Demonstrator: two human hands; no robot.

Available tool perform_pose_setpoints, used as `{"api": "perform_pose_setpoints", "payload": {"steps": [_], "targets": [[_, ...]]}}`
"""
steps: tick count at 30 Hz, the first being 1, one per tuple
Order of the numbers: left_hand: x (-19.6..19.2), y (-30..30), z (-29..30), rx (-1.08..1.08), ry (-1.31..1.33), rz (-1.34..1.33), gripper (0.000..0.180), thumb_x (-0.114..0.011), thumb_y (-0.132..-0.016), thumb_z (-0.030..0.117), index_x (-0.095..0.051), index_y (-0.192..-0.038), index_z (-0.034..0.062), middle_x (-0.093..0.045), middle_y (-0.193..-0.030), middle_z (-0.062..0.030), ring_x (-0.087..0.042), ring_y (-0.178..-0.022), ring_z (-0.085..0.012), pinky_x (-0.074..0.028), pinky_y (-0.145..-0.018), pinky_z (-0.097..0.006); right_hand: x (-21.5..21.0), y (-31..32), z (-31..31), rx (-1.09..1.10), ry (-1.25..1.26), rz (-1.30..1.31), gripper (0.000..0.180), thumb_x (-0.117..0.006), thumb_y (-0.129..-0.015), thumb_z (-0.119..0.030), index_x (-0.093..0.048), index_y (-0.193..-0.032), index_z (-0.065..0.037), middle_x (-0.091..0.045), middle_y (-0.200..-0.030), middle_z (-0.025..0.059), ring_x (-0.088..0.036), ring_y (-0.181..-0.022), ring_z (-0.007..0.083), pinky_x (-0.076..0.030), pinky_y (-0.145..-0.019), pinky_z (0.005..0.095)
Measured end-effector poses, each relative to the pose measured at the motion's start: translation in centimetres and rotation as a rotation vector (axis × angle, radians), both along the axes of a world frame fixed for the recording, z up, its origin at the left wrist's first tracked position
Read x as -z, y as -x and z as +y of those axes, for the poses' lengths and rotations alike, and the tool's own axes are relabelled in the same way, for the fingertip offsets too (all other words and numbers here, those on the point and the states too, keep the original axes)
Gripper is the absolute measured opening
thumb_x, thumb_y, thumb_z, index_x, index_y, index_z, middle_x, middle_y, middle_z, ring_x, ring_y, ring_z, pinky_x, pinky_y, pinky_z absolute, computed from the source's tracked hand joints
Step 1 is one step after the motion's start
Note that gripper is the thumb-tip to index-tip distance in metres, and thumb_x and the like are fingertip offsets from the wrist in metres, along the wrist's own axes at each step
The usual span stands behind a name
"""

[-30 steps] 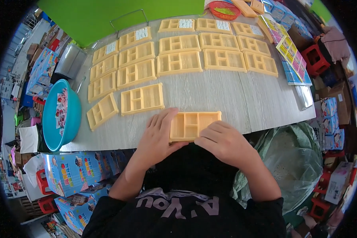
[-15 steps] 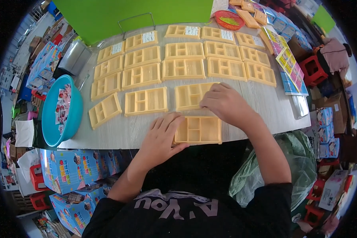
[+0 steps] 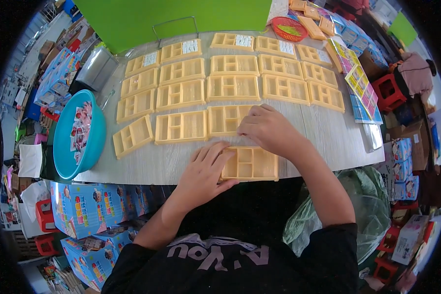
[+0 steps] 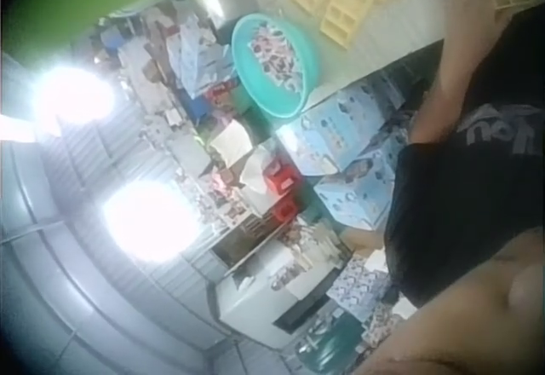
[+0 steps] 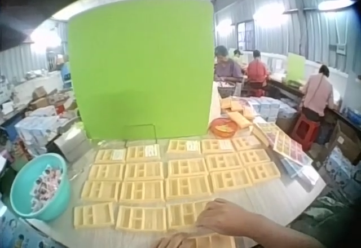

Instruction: Placing small white cubes into rectangular compartments of yellow plastic trays and stacking the completed trays.

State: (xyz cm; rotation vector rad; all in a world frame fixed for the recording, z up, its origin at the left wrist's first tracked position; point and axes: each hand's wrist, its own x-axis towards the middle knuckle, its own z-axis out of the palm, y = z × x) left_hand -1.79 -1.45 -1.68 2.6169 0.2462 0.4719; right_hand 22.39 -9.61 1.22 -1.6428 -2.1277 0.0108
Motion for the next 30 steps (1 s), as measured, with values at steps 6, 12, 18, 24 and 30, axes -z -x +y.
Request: {"api": "perform_pose_setpoints", "payload": {"steps": [6, 12, 18, 24, 30], "targets": [[-0.6, 1.1, 0.1, -0.045, -0.076, -0.100, 0.059, -0.074, -0.089, 0.039, -0.055, -0.133, 0.0039, -0.053, -0.141, -0.0170, -0.051, -0.129, -0.0381, -0.040, -0.108, -0.048, -0.3, 0.4, 0.9, -0.019, 0.045, 0.004, 0.014, -0.076, -0.077, -0.008, -0.071, -0.090, -0.009, -0.070, -0.089, 0.0021, -0.064, -0.094, 0.0254, -0.051, -0.090, 0.0396], [-1.0, 7.5, 6.8, -0.663, -0.182, -0.187, 0.040, -0.068, -0.093, 0.027, -0.062, -0.126, 0.0048, -0.057, -0.130, -0.0170, -0.052, -0.121, -0.0372, -0.040, -0.105, -0.050, -0.9, 0.0, -0.2, 0.009, 0.060, 0.060, 0.011, -0.073, -0.083, -0.009, -0.068, -0.092, -0.007, -0.070, -0.097, 0.0067, -0.064, -0.100, 0.0287, -0.049, -0.093, 0.0424], [0.5, 9.4, 9.8, -0.767, -0.285, 0.031, 0.030, -0.065, -0.095, 0.027, -0.067, -0.118, 0.0078, -0.058, -0.119, -0.0144, -0.052, -0.119, -0.0356, -0.040, -0.106, -0.051, -1.3, -0.5, -1.5, 0.072, 0.016, 0.069, 0.011, -0.073, -0.083, -0.007, -0.067, -0.092, -0.006, -0.069, -0.100, 0.0090, -0.063, -0.099, 0.0316, -0.049, -0.093, 0.0432], [0.8, 9.8, 9.6, -0.782, -0.281, 0.038, 0.025, -0.067, -0.093, 0.025, -0.067, -0.112, 0.0080, -0.059, -0.120, -0.0123, -0.052, -0.120, -0.0349, -0.038, -0.108, -0.050, -2.3, 2.2, -5.6, 0.103, 0.036, 0.105, 0.015, -0.075, -0.082, -0.010, -0.068, -0.094, -0.007, -0.068, -0.100, 0.0082, -0.063, -0.098, 0.0305, -0.050, -0.091, 0.0415], [0.4, 9.3, 9.7, -0.695, -0.338, -0.021, 0.027, -0.068, -0.090, 0.020, -0.065, -0.113, 0.0065, -0.061, -0.118, -0.0141, -0.053, -0.118, -0.0364, -0.039, -0.105, -0.050, -0.8, 4.7, -8.4, 0.112, 0.066, 0.008, 0.017, -0.076, -0.082, -0.015, -0.067, -0.094, -0.008, -0.065, -0.094, 0.0041, -0.063, -0.092, 0.0266, -0.050, -0.085, 0.0396]]}}
